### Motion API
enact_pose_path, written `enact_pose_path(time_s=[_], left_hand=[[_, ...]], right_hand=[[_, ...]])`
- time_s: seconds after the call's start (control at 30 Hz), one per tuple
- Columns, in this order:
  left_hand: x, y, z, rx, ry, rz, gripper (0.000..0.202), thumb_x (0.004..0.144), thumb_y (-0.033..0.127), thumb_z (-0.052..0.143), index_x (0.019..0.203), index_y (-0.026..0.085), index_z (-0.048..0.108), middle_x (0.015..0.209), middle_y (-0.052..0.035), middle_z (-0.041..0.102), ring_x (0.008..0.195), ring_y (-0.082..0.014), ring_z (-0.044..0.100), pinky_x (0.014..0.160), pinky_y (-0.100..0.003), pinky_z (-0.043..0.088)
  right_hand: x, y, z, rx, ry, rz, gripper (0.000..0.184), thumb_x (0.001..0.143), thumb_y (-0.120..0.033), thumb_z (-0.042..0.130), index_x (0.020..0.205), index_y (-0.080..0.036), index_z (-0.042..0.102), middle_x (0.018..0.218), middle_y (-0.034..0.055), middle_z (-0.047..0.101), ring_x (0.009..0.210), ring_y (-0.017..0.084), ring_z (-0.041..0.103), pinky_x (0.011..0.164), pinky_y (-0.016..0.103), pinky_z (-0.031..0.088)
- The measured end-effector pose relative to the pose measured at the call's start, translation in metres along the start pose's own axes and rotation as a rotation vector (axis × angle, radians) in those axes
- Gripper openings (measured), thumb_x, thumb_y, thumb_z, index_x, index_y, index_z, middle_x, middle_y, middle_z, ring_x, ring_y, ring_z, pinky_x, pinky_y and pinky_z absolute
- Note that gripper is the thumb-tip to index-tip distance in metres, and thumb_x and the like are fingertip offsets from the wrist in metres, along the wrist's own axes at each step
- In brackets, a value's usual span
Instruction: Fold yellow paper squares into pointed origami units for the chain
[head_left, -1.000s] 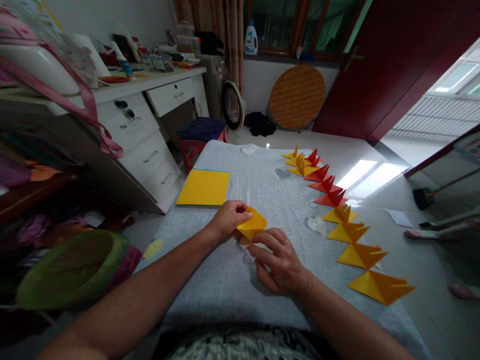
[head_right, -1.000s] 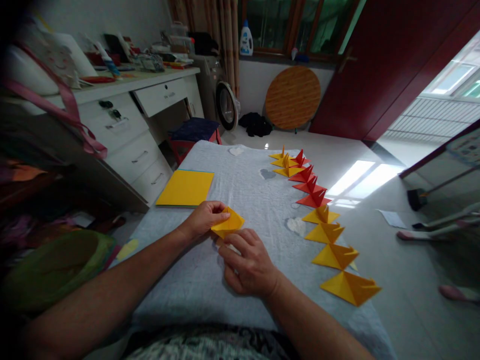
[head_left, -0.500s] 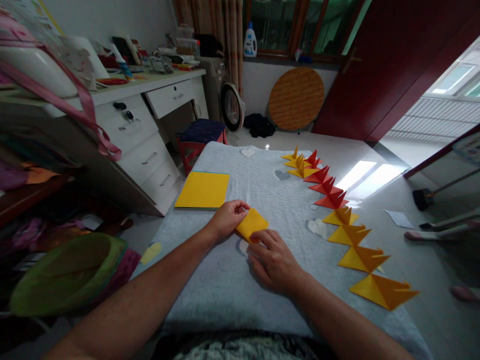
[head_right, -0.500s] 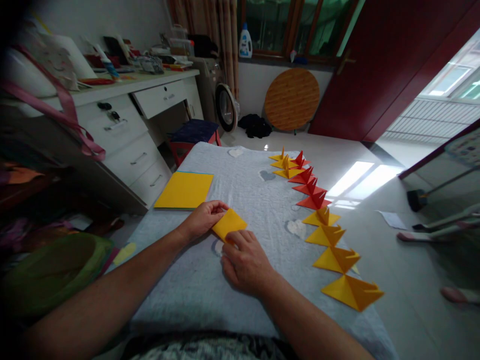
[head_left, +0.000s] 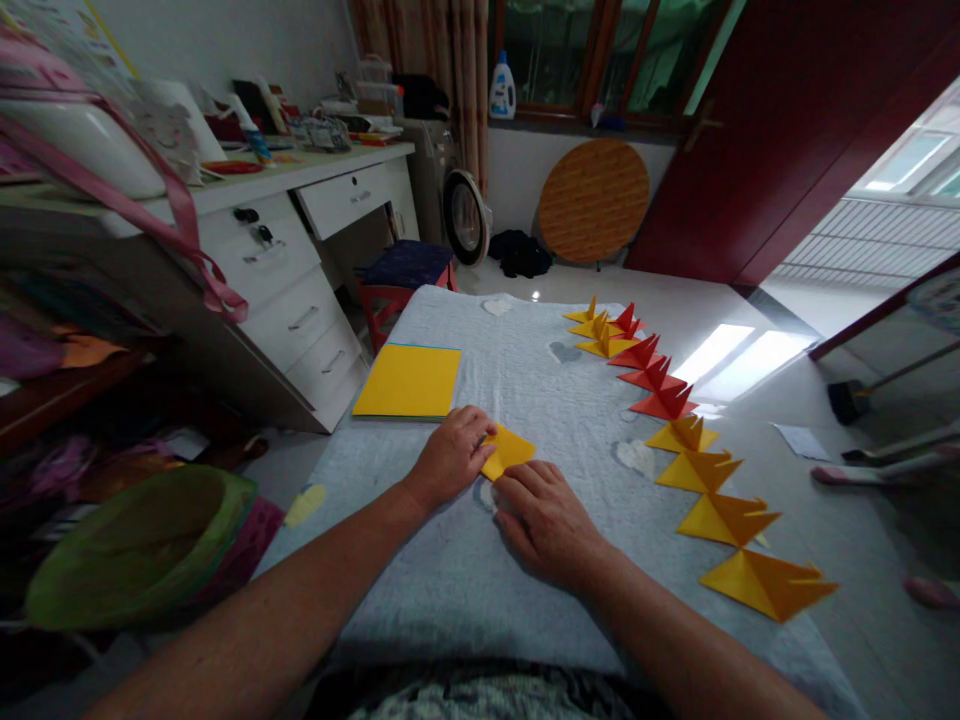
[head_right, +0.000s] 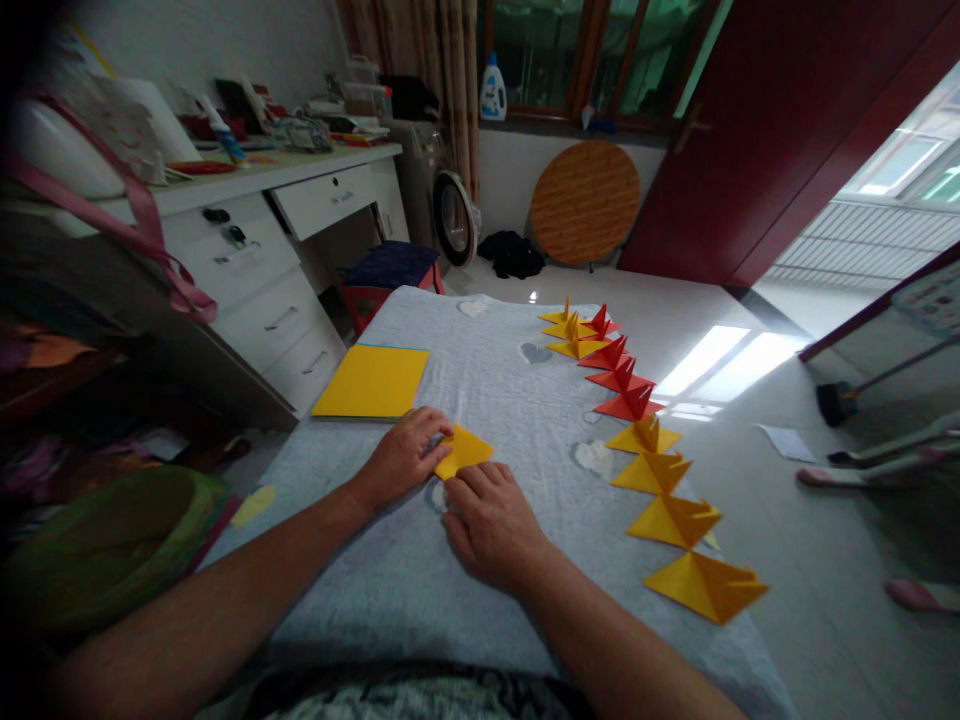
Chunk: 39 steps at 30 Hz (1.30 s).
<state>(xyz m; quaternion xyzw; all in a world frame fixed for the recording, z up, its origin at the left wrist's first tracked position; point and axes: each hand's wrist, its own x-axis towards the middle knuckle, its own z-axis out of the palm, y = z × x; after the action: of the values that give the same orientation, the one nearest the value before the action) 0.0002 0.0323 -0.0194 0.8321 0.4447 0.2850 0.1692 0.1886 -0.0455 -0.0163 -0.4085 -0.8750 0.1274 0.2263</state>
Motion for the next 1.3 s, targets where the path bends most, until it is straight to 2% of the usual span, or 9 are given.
enact_pose_path(time_s=[0.07,0.17,0.3,0.4,0.57,0.8,0.9,1.03,1.3], left_hand=[[-0.009,0.007,-0.005,0.171,-0.020,0.102,0.011,0.089,0.013,0.058,0.094,0.017,0.066,0.103,-0.0088,0.067,0.100,-0.0249,0.060,0.092,-0.042,0.051],[-0.032,0.015,-0.010,0.321,-0.141,0.225,0.015,0.093,0.014,0.053,0.097,0.017,0.067,0.105,-0.0097,0.069,0.101,-0.0268,0.063,0.091,-0.044,0.052],[-0.062,0.017,-0.007,0.348,-0.247,0.305,0.034,0.097,0.020,0.051,0.129,0.013,0.059,0.130,-0.0151,0.066,0.121,-0.0273,0.060,0.104,-0.042,0.048],[-0.070,0.014,-0.007,0.352,-0.364,0.263,0.057,0.095,0.038,0.057,0.145,0.013,0.047,0.150,-0.0160,0.051,0.138,-0.0286,0.049,0.115,-0.043,0.039],[-0.069,0.011,-0.016,0.319,-0.537,0.169,0.078,0.093,0.058,0.055,0.154,0.015,0.034,0.160,-0.0150,0.036,0.149,-0.0280,0.032,0.122,-0.044,0.027],[-0.072,0.006,-0.022,0.319,-0.561,0.174,0.076,0.093,0.072,0.039,0.154,0.027,0.036,0.163,-0.0131,0.029,0.152,-0.0305,0.025,0.121,-0.049,0.024],[-0.073,0.005,-0.022,0.335,-0.553,0.178,0.074,0.094,0.071,0.037,0.154,0.029,0.037,0.163,-0.0130,0.030,0.151,-0.0309,0.027,0.120,-0.048,0.026],[-0.075,0.005,-0.020,0.374,-0.472,0.183,0.070,0.093,0.070,0.042,0.152,0.031,0.040,0.163,-0.0127,0.031,0.150,-0.0325,0.030,0.118,-0.048,0.028],[-0.083,0.010,-0.016,0.469,-0.361,0.097,0.075,0.092,0.061,0.052,0.150,0.013,0.042,0.158,-0.0153,0.040,0.146,-0.0287,0.037,0.119,-0.042,0.026]], right_hand=[[0.000,0.000,-0.001,0.006,0.000,0.009,0.014,0.092,-0.022,0.053,0.103,-0.018,0.061,0.101,0.0101,0.065,0.095,0.025,0.054,0.088,0.042,0.044],[-0.001,0.000,0.000,-0.007,0.014,0.023,0.011,0.093,-0.022,0.053,0.097,-0.019,0.063,0.098,0.0094,0.065,0.093,0.025,0.054,0.087,0.042,0.045],[-0.001,0.001,0.001,-0.017,0.057,0.016,0.015,0.093,-0.018,0.053,0.099,-0.018,0.066,0.099,0.0103,0.067,0.096,0.025,0.058,0.090,0.044,0.047],[-0.001,0.001,0.003,-0.019,0.054,-0.024,0.022,0.093,-0.016,0.052,0.111,-0.015,0.066,0.111,0.0128,0.069,0.107,0.026,0.061,0.101,0.045,0.047],[-0.009,0.001,0.005,-0.094,-0.027,-0.018,0.042,0.093,-0.021,0.055,0.134,-0.011,0.057,0.138,0.0162,0.062,0.128,0.030,0.056,0.113,0.048,0.042],[-0.013,0.004,-0.003,-0.228,-0.111,0.142,0.046,0.095,-0.030,0.057,0.135,-0.007,0.059,0.145,0.0201,0.055,0.134,0.033,0.052,0.113,0.048,0.042],[-0.011,0.006,-0.006,-0.256,-0.137,0.214,0.047,0.098,-0.032,0.053,0.138,-0.008,0.057,0.147,0.0177,0.053,0.137,0.032,0.049,0.116,0.050,0.036],[-0.009,0.011,-0.008,-0.296,-0.129,0.295,0.049,0.099,-0.037,0.050,0.139,-0.010,0.056,0.149,0.0156,0.053,0.139,0.034,0.045,0.119,0.054,0.028],[-0.008,0.014,-0.004,-0.346,-0.038,0.359,0.047,0.097,-0.038,0.054,0.136,-0.012,0.059,0.144,0.0146,0.058,0.136,0.038,0.046,0.116,0.057,0.026]])
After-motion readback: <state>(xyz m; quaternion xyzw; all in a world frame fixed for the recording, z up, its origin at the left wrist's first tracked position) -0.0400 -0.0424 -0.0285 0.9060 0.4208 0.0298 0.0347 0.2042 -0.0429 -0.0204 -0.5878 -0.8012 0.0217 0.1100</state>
